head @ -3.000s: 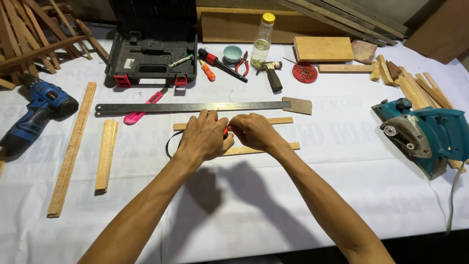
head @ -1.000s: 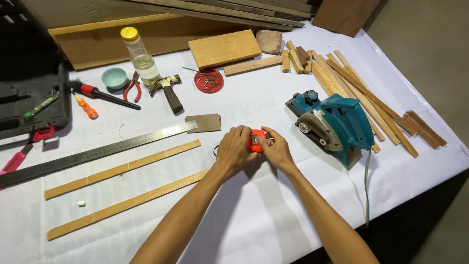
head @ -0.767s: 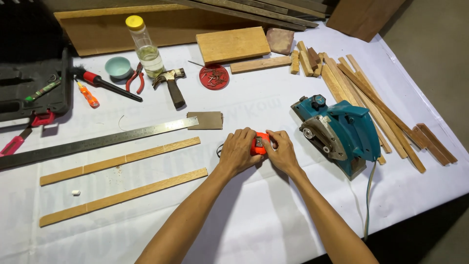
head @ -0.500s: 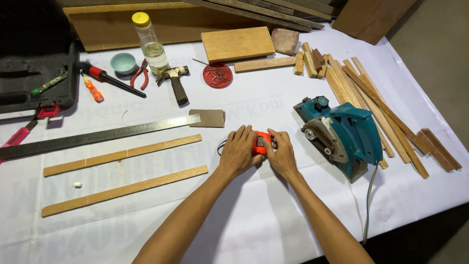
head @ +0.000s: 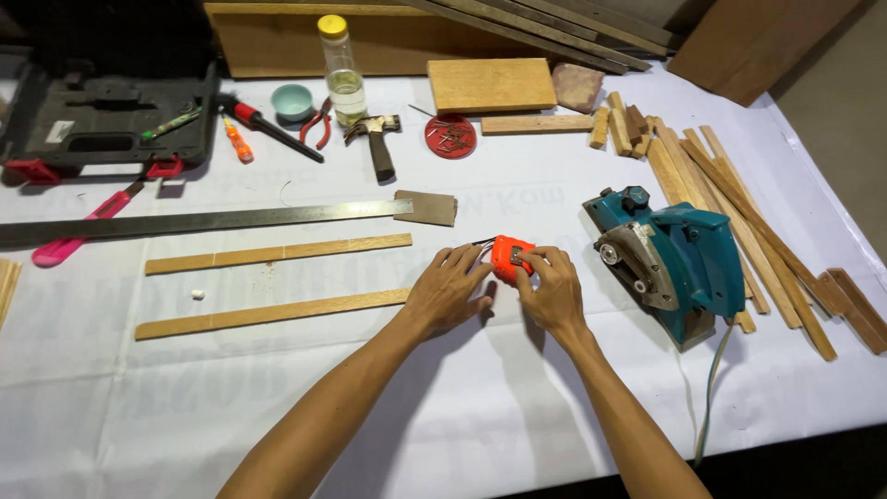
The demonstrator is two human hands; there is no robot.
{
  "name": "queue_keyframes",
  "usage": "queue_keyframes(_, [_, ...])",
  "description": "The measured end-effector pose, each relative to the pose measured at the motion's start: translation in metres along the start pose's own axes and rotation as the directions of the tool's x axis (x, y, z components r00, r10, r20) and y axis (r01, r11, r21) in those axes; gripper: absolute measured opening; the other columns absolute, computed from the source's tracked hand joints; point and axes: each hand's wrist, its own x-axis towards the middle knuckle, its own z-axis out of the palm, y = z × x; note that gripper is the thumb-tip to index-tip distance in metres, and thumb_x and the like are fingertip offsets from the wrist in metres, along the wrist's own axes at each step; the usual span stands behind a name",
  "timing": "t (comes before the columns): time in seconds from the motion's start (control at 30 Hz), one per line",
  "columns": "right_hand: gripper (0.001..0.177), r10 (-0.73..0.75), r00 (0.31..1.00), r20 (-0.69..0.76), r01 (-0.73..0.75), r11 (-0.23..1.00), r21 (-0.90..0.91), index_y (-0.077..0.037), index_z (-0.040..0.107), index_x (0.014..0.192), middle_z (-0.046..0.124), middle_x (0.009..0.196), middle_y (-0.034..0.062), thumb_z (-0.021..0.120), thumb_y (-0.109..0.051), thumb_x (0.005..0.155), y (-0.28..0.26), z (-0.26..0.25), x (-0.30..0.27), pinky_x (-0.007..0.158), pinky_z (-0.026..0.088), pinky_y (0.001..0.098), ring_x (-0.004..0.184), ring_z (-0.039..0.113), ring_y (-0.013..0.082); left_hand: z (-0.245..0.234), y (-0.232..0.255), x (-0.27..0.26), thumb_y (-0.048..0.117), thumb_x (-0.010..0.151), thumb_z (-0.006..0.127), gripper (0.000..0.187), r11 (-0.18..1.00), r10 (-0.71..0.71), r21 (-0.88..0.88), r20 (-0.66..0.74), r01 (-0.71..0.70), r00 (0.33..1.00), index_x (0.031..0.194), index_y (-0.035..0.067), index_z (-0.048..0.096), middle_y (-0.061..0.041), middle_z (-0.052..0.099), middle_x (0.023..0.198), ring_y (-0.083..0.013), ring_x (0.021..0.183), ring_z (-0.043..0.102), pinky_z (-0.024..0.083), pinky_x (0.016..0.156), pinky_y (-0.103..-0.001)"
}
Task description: Measuring and marking wooden strips on a workbench for carpentry.
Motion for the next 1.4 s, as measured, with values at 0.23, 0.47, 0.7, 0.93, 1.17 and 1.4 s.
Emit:
queue_keyframes(0.23, [0.021, -0.195, 0.977, 0.085, 0.18, 0.971, 0.157, -0.003, 0.076, 0.104, 0.07, 0.1, 0.0103, 0.073, -0.012, 0.086, -0.069, 0.034, 0.023, 0.085, 0.053, 0.0405, 0.098, 0.064, 0.0278, -0.032, -0.03, -0.059, 0.026, 0.083, 0.077, 0.02, 0.996, -0.059, 0.065, -0.069, 0.063, 0.996, 0.091, 0.008, 0.075, -0.011, 0.069, 0.106, -0.025, 0.104, 0.063, 0.042, 0.104, -0.045])
queue_keyframes(0.47, [0.021, -0.469, 0.86, 0.203, 0.389, 0.858, 0.337, -0.005, 0.077, 0.103, 0.07, 0.096, 0.0105, 0.075, -0.016, 0.085, -0.153, 0.095, 0.046, 0.083, 0.053, 0.04, 0.094, 0.063, 0.0271, -0.081, -0.078, -0.155, 0.023, 0.09, 0.074, 0.016, 0.946, -0.245, 0.184, -0.132, 0.267, 0.96, 0.08, 0.011, 0.076, -0.006, 0.07, 0.077, -0.0221, 0.079, 0.066, 0.049, 0.088, -0.041])
queue_keyframes(0.7, [0.023, -0.596, 0.763, 0.252, 0.482, 0.783, 0.393, -0.005, 0.078, 0.105, 0.071, 0.095, 0.0125, 0.074, -0.019, 0.087, -0.221, 0.146, 0.07, 0.082, 0.052, 0.0419, 0.09, 0.063, 0.0278, -0.144, -0.115, -0.244, 0.021, 0.086, 0.075, 0.01, 0.858, -0.409, 0.24, -0.216, 0.454, 0.887, 0.084, 0.011, 0.075, -0.005, 0.069, 0.081, -0.0223, 0.082, 0.065, 0.048, 0.088, -0.041])
queue_keyframes(0.93, [0.025, -0.592, 0.749, 0.297, 0.48, 0.795, 0.371, -0.005, 0.078, 0.106, 0.072, 0.097, 0.0133, 0.074, -0.019, 0.087, -0.269, 0.187, 0.098, 0.083, 0.051, 0.042, 0.091, 0.062, 0.0278, -0.179, -0.173, -0.264, 0.026, 0.086, 0.076, 0.015, 0.86, -0.322, 0.399, -0.057, 0.318, 0.945, 0.084, 0.012, 0.072, -0.006, 0.067, 0.085, -0.0228, 0.088, 0.064, 0.046, 0.091, -0.042])
queue_keyframes(1.17, [0.032, -0.526, 0.782, 0.333, 0.461, 0.849, 0.258, -0.006, 0.077, 0.111, 0.071, 0.101, 0.0126, 0.077, -0.025, 0.086, -0.301, 0.236, 0.134, 0.084, 0.051, 0.0412, 0.092, 0.061, 0.0277, -0.201, -0.252, -0.253, 0.029, 0.085, 0.077, 0.023, 0.839, -0.34, 0.44, -0.033, 0.319, 0.94, 0.099, 0.012, 0.07, -0.006, 0.067, 0.096, -0.0223, 0.098, 0.062, 0.045, 0.093, -0.041])
queue_keyframes(1.4, [0.041, -0.43, 0.827, 0.362, 0.402, 0.902, 0.155, -0.006, 0.075, 0.117, 0.07, 0.108, 0.0105, 0.08, -0.027, 0.083, -0.306, 0.287, 0.166, 0.086, 0.051, 0.0407, 0.095, 0.061, 0.0272, -0.205, -0.326, -0.231, 0.032, 0.084, 0.078, 0.042, 0.835, -0.374, 0.44, 0.011, 0.331, 0.928, 0.117, 0.009, 0.068, -0.008, 0.068, 0.104, -0.024, 0.105, 0.061, 0.043, 0.094, -0.043])
